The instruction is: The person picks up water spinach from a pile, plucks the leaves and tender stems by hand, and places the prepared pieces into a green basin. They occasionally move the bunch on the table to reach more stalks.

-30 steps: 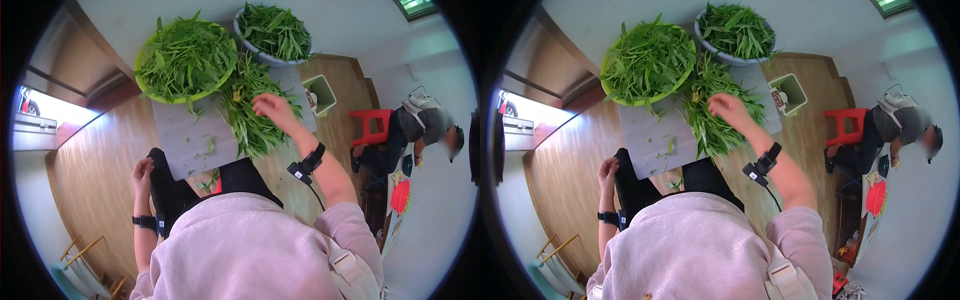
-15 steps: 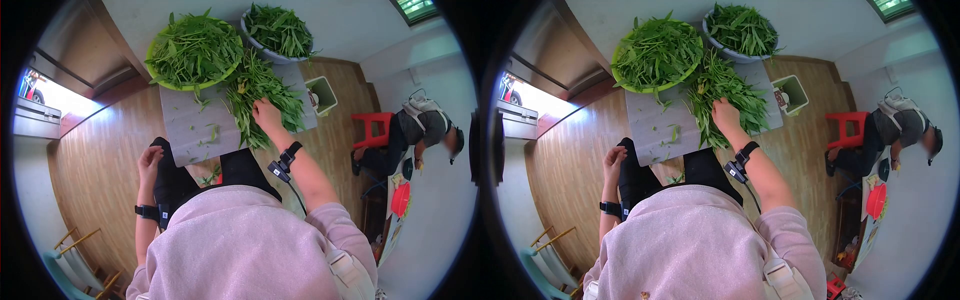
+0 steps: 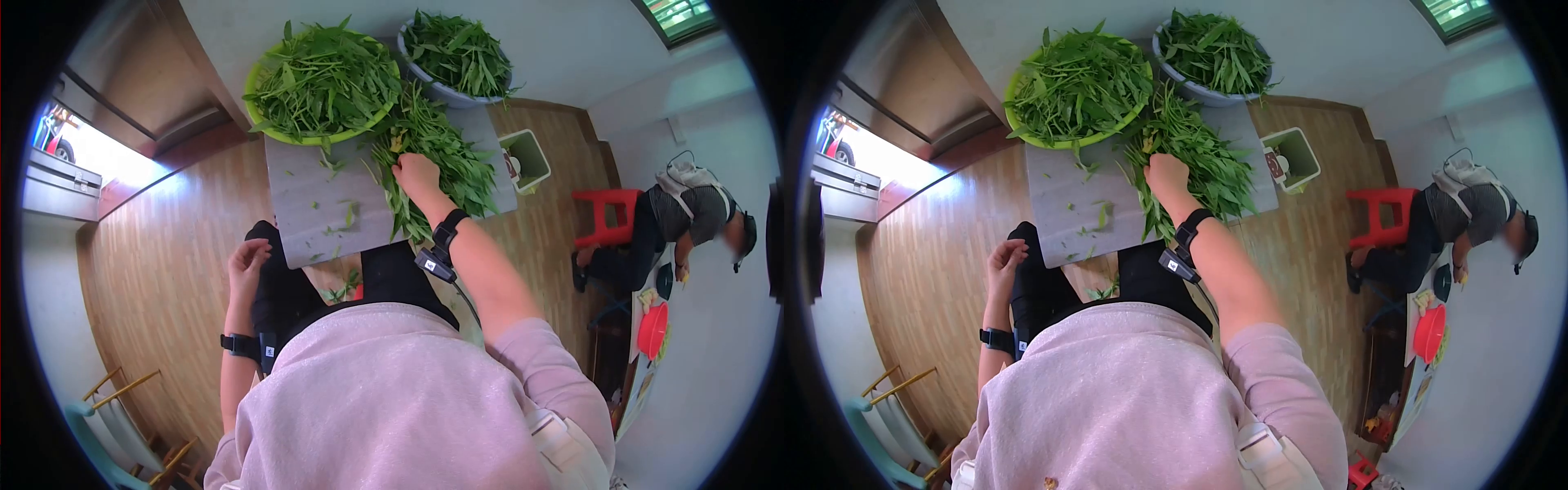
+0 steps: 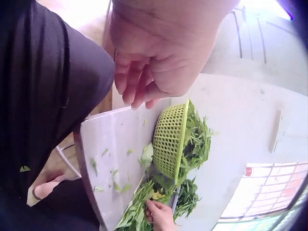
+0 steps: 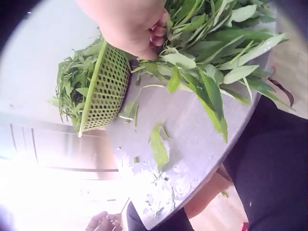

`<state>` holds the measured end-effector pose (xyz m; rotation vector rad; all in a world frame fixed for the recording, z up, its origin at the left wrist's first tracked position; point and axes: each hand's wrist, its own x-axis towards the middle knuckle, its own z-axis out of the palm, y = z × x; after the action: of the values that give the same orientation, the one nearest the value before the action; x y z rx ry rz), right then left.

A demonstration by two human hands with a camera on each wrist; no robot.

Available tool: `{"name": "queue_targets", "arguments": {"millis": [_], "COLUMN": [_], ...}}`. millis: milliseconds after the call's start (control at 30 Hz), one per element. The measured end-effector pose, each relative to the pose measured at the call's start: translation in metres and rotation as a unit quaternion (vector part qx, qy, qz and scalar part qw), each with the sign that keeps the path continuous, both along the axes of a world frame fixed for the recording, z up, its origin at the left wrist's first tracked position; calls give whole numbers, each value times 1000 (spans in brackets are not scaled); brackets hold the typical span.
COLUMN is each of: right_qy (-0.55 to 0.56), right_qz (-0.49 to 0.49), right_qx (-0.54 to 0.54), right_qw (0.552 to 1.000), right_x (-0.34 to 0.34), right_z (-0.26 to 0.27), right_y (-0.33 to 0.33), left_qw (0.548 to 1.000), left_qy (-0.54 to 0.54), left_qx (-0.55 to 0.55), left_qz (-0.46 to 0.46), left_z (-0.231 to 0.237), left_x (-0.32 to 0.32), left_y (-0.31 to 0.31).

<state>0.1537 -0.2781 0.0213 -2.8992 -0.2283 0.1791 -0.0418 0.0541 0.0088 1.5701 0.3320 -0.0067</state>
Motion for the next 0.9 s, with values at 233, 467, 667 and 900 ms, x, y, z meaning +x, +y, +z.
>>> {"name": "queue_targets", "arguments": {"millis": [233, 467, 667, 900], "right_qy": [-113, 106, 172, 230], "right_qz": [-4, -74, 14, -10], "right_qx": [138, 423, 426, 485], "right_qw": [984, 897, 888, 844], "right_x": [-18, -22, -30, -31], "right_z": [4, -6, 2, 20], "right_y": [-11, -32, -39, -33], "left_qw": [998, 998, 999, 999], "left_qy": [37, 32, 13, -5], "left_qx": [-23, -35, -44, -40], "left_qz": [41, 34, 1, -10], "left_z": [3, 11, 24, 54], "left_x": [-5, 6, 14, 25], "left_y": [9, -7, -12, -25]}}
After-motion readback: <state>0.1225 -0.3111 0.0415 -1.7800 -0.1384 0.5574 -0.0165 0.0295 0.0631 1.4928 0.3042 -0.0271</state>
